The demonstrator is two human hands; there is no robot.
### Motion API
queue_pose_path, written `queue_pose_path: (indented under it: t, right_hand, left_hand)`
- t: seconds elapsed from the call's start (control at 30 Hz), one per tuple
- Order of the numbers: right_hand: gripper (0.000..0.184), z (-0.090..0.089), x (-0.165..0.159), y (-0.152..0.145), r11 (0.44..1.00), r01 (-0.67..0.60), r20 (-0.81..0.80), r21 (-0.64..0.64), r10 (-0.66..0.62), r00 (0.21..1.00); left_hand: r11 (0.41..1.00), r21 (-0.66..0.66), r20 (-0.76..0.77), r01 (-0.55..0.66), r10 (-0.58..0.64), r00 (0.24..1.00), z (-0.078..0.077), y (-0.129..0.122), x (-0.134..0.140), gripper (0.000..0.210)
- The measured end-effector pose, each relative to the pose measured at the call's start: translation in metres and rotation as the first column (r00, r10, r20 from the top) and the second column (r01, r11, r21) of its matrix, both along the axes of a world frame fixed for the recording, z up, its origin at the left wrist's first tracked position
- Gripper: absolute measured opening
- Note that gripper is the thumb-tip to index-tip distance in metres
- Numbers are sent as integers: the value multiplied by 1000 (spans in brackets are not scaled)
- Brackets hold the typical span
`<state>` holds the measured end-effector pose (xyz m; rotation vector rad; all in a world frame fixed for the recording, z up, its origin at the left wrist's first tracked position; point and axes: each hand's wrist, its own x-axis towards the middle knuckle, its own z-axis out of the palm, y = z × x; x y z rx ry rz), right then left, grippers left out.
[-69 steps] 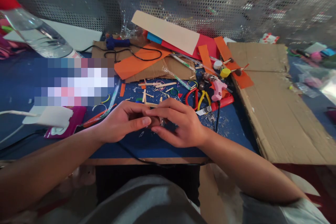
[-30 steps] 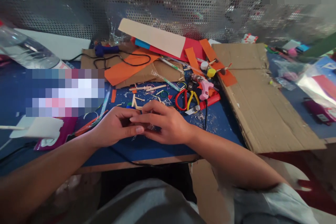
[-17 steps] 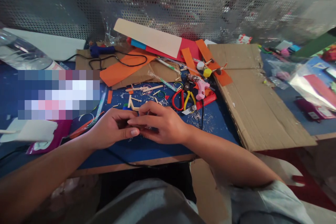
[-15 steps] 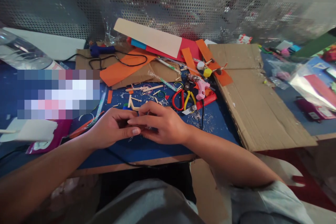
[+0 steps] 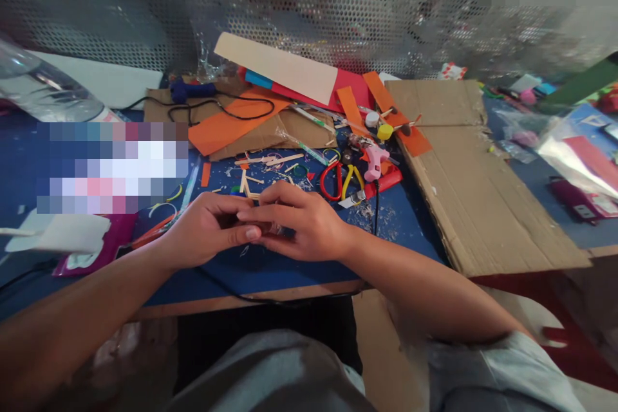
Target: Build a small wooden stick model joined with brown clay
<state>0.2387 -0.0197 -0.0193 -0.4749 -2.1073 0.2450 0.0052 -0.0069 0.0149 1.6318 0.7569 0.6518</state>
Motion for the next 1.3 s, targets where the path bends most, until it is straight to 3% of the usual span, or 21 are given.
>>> queue_pose_path:
  t: [0.43,0.87,1.1,1.3]
  right_hand:
    - [36,3,3,1,999,-21,-31,-40,20,999]
    - [30,8,4,-1,1000,29,-16,-6,-29,999]
    - [50,11,2,-3,998,53,2,-23,-53,999]
    - [32,5,5,-1,994,113,1,7,-113,994]
  left_hand:
    - [998,-66,103,19,-12,995,2,-1,0,27]
    - [985,-169,139,-13,37,990,-4,-3,3,34]
    - [989,-140,77,-43,54,996,-6,-2,1,36]
    - [993,-112,64,-30,38,997,-6,-3,1,46]
